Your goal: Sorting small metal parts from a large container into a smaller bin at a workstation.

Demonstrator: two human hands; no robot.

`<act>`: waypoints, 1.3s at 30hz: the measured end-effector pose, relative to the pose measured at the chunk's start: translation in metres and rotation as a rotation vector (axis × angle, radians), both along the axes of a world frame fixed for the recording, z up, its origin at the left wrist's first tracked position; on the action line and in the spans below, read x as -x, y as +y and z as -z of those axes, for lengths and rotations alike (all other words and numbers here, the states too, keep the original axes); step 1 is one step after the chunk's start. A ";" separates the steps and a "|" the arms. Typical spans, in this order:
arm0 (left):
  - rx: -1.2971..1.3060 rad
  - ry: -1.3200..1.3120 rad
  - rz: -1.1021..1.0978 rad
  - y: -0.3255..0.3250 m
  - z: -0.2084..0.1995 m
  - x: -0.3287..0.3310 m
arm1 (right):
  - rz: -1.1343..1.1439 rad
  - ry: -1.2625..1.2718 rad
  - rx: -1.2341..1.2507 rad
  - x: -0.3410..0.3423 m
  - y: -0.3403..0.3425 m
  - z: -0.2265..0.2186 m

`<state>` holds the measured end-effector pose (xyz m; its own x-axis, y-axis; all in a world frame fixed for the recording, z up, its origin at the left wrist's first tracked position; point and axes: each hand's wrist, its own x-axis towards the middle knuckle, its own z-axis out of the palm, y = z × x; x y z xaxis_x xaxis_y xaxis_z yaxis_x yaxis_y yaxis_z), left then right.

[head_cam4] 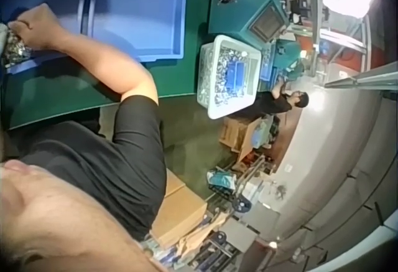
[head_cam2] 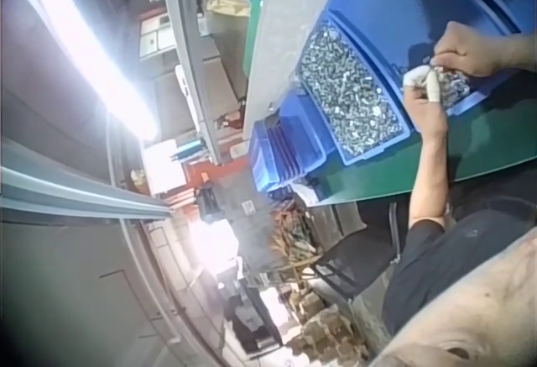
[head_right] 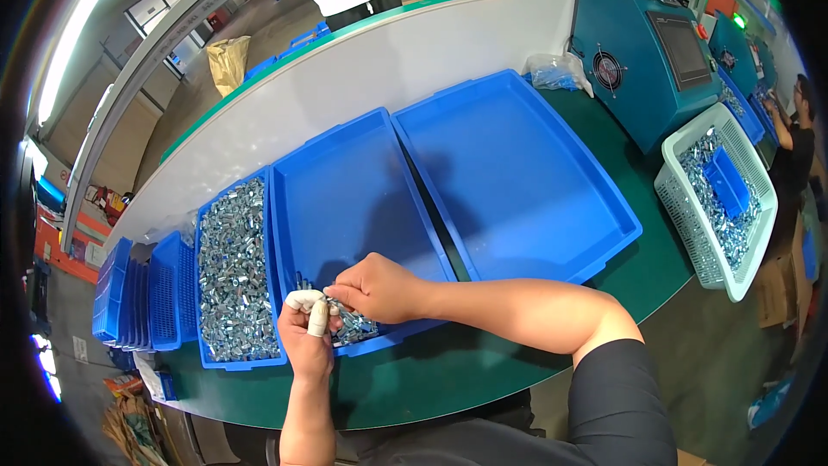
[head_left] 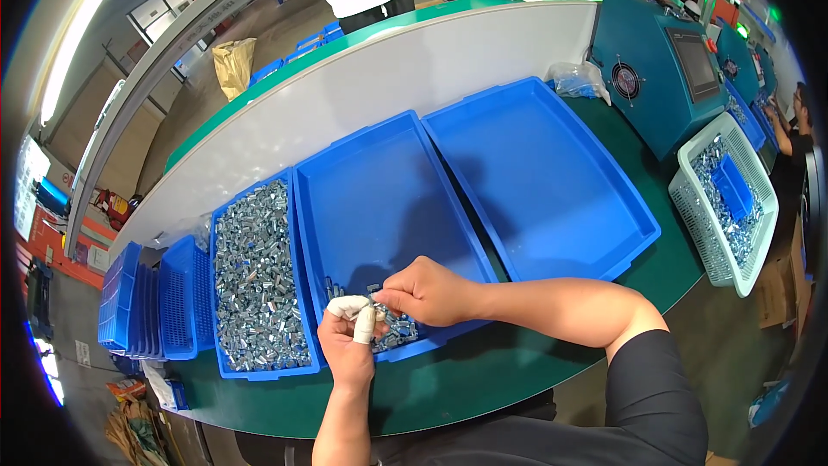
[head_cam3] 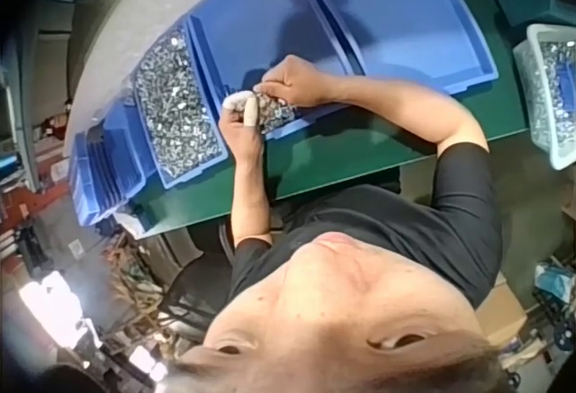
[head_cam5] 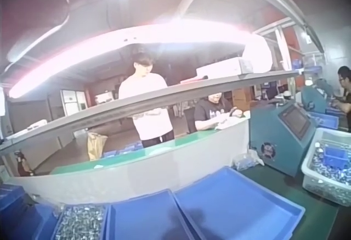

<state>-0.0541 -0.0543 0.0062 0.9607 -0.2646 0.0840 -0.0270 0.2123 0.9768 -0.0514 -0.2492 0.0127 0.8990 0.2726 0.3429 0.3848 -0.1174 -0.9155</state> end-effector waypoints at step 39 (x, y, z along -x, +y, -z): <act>-1.465 -0.939 -0.052 0.039 -0.026 -0.056 | 0.073 0.417 -0.123 -0.004 -0.003 -0.007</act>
